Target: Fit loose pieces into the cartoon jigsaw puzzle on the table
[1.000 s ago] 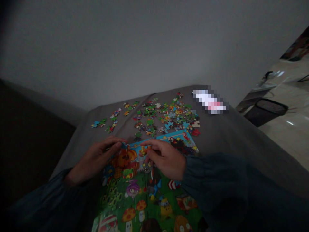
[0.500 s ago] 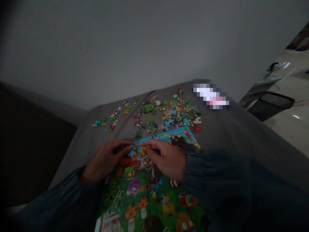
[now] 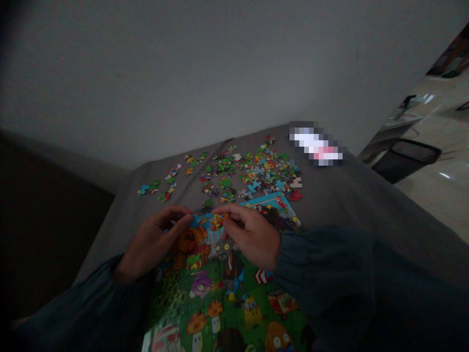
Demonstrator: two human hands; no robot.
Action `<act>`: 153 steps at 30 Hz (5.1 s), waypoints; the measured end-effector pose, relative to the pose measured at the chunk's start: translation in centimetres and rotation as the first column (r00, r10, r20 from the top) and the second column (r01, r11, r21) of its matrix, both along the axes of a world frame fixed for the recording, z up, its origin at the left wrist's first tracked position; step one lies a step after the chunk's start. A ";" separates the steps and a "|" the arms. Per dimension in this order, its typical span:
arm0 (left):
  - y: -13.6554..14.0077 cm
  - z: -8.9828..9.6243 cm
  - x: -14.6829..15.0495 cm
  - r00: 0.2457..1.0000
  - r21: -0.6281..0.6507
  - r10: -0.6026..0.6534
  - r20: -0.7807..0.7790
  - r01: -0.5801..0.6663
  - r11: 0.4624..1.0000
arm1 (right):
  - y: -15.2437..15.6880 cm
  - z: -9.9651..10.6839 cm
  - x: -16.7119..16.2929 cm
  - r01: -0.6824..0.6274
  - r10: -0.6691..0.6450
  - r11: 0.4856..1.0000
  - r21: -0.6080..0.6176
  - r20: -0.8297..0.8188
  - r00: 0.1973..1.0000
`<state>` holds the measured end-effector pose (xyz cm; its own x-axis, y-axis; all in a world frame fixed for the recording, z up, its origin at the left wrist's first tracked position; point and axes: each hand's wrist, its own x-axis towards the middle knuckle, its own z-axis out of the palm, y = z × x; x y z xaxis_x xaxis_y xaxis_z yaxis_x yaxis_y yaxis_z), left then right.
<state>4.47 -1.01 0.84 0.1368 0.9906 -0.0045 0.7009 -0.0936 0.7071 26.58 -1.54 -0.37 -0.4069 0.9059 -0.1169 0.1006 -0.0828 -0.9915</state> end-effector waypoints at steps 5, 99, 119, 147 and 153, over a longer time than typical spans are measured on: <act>0.2 -0.2 0.1 0.996 0.096 -0.088 -0.015 0.089 0.991 | 0.0 0.1 -0.1 0.010 -0.010 1.000 0.004 -0.012 1.000; -0.1 -0.9 -3.9 0.790 -0.003 -0.320 -0.523 0.374 0.928 | 0.1 0.5 1.1 -0.333 0.085 0.663 0.671 0.374 0.923; -2.0 1.7 0.9 0.934 -0.099 -0.311 0.174 0.331 0.939 | -0.3 0.0 0.4 -0.275 0.108 0.668 0.692 0.276 0.955; 1.5 2.9 -2.3 0.252 -0.503 0.517 0.818 -0.123 0.855 | 10.8 1.9 13.0 -0.013 -0.533 0.721 0.693 0.566 0.629; 2.3 1.6 -2.6 0.247 -0.500 0.534 0.809 -0.190 0.845 | 12.9 0.0 15.2 0.058 -0.579 0.715 0.697 0.543 0.608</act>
